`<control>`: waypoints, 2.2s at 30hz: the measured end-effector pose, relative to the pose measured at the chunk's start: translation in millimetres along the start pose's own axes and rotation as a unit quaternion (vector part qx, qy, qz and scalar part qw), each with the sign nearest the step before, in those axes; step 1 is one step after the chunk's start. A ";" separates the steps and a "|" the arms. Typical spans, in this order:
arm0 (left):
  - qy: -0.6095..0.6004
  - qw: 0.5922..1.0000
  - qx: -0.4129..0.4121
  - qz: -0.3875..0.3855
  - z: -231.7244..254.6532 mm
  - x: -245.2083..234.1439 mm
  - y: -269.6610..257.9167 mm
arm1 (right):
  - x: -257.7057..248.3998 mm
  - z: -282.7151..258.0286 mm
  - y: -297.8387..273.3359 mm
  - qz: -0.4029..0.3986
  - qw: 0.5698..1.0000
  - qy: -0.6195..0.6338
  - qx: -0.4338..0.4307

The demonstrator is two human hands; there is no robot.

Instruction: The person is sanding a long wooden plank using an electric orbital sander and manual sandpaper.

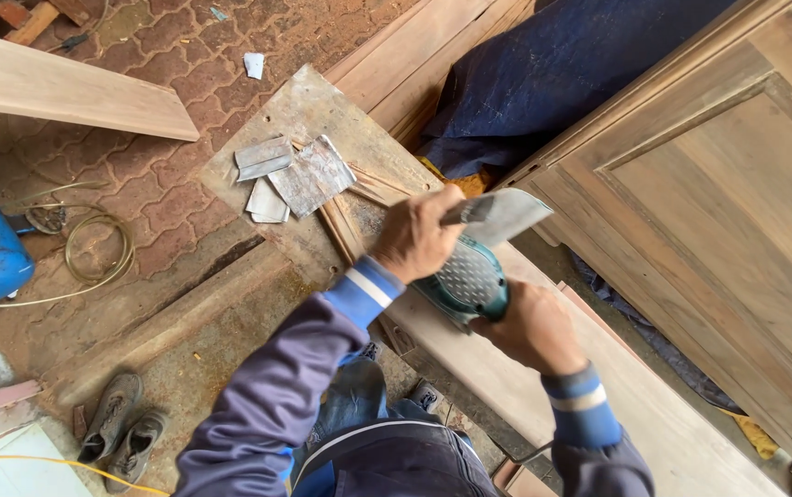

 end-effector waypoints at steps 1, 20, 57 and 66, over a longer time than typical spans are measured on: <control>0.003 1.000 -0.003 0.000 -7.2 -9.1 -3.4 | 0.9 -15.4 0.0 -0.003 1.000 0.001 -0.003; -0.024 0.999 0.035 -0.004 98.5 89.9 -57.3 | 10.3 113.5 -105.1 0.005 0.998 0.008 0.064; -0.006 0.995 0.024 -0.094 187.0 121.6 -99.1 | 11.4 168.9 -197.1 0.092 0.993 0.052 0.045; -0.037 0.996 0.059 -0.049 286.7 194.2 -132.6 | -12.0 268.0 -267.2 0.062 0.992 0.061 0.088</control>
Point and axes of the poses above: each hand's wrist, its own y-axis towards the middle knuckle, its own x-axis out of the palm, z = x × y, the point moved 8 cm from there along y, towards the middle knuckle, and after that the axes turned 8 degrees about y, right-handed, at the moved point
